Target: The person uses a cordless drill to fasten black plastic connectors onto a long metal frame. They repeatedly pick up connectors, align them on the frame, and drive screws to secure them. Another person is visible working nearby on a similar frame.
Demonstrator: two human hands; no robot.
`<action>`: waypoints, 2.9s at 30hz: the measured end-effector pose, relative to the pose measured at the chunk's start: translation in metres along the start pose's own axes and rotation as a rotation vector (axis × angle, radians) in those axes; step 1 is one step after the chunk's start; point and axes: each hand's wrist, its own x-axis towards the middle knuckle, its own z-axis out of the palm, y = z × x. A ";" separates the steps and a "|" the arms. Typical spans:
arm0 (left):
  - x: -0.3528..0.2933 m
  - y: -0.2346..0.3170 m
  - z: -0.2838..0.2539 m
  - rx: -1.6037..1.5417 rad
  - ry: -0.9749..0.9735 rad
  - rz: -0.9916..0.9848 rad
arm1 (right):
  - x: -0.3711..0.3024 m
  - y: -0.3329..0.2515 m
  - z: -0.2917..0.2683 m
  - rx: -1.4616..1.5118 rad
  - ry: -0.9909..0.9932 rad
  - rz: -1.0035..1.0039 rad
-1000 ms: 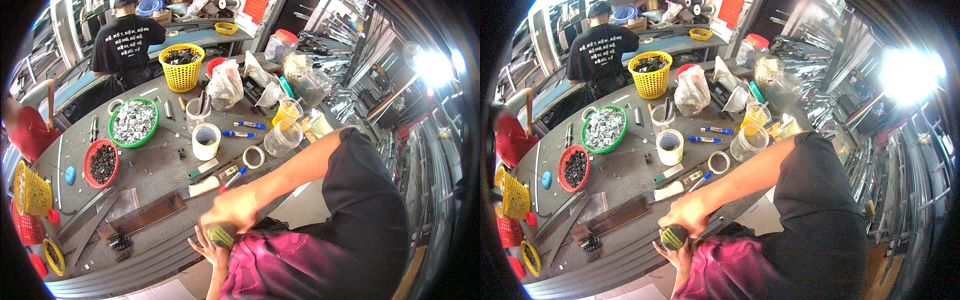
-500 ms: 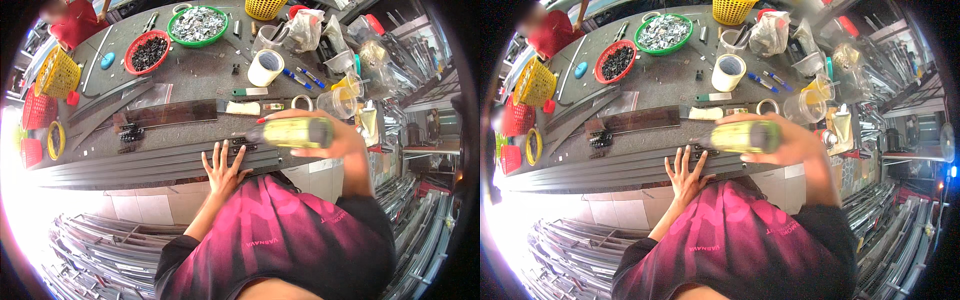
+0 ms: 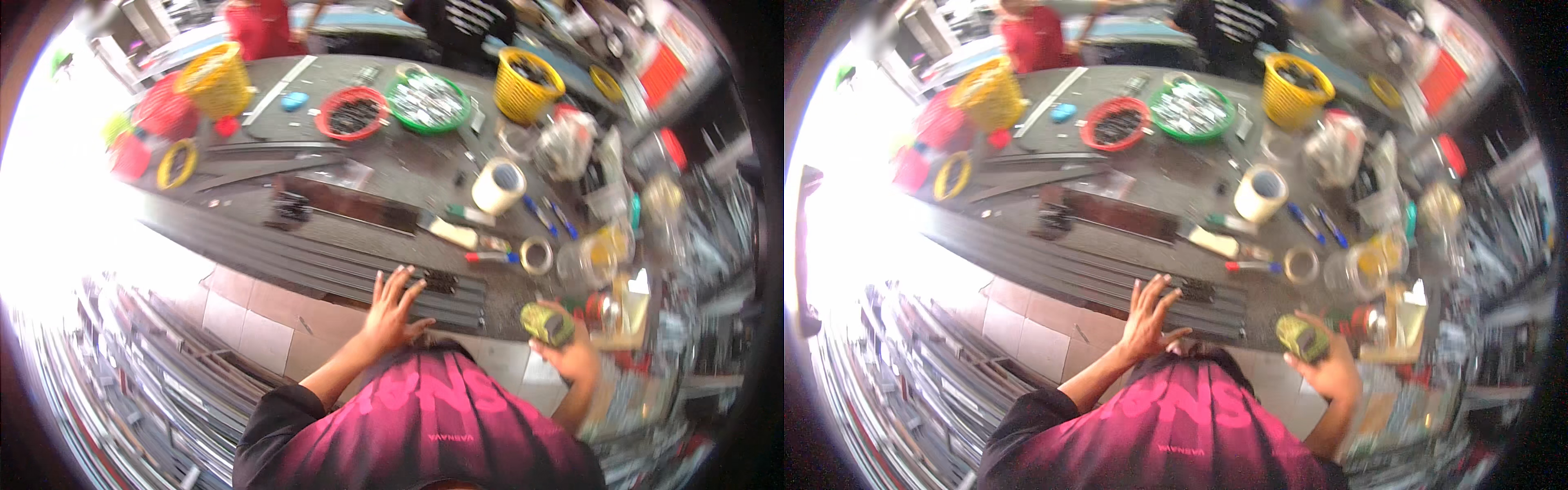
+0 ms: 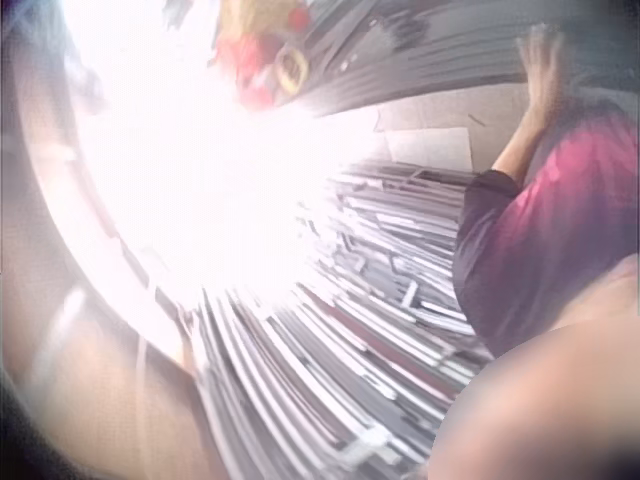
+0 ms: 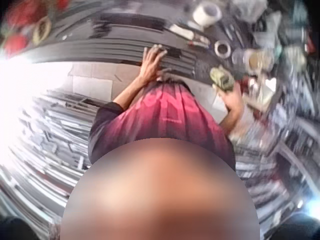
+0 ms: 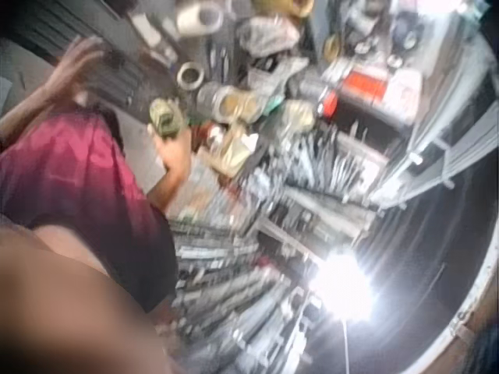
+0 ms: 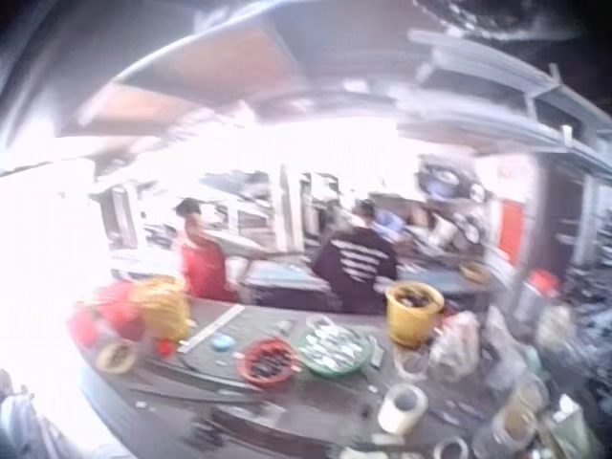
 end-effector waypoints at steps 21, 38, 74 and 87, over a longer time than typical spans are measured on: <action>-0.513 0.044 0.151 -0.446 -0.405 -1.977 | 0.052 0.125 0.042 -0.601 0.028 -0.344; -0.524 -0.196 0.036 -0.398 -0.139 -1.669 | 0.206 -0.132 0.322 -0.207 0.120 -0.847; -0.334 -0.640 -0.494 -1.162 0.996 -1.128 | 0.437 -0.562 0.780 1.091 -0.864 -0.087; -0.299 -0.804 -0.714 -1.593 1.149 -0.808 | 0.407 -0.745 1.140 0.063 -0.240 -0.947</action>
